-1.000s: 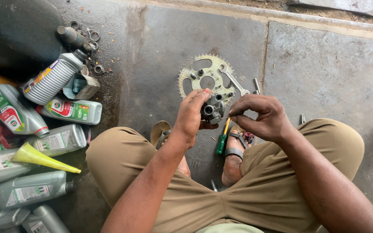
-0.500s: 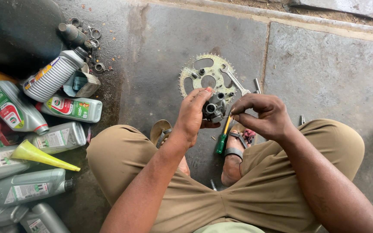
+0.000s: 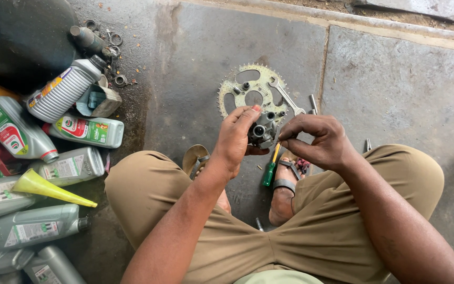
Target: The recorder is disassembling and cleaning a motorcycle carburetor while sitting on the floor.
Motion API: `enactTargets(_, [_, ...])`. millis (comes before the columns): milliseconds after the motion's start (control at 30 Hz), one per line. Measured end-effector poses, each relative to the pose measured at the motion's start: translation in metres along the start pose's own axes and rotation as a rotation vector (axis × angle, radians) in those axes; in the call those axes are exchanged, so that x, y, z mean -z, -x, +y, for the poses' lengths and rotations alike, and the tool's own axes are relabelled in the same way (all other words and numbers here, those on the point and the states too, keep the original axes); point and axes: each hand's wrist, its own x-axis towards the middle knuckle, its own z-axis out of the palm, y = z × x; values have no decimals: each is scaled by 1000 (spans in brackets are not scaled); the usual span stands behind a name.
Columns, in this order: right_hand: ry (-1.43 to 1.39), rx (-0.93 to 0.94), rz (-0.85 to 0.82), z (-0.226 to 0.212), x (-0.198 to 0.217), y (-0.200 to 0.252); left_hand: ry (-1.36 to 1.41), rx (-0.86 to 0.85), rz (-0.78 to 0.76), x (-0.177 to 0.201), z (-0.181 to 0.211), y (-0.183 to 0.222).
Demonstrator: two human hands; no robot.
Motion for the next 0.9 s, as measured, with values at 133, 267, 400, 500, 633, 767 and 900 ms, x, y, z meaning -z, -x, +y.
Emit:
enactTargets(133, [37, 30, -15, -3, -2, -3, 15, -10, -17, 0, -3, -1])
enactTargets(267, [75, 107, 18, -1, -2, -3, 21, -4, -6, 1, -5, -1])
enactTargets(400, [-43, 31, 9, 8, -4, 0, 34, -12, -1, 0, -5, -2])
enactTargets(500, [-43, 20, 10, 10, -7, -1, 13, -49, 7, 11, -25, -15])
enactTargets(633, [-20, 12, 5, 2, -5, -4, 65, 10, -7, 1, -5, -2])
enactTargets(767, [60, 9, 43, 1, -4, -2, -6, 30, 12, 0, 0, -1])
enactTargets(900, [32, -20, 45, 4, -3, -2, -24, 43, 42, -1, 0, -1])
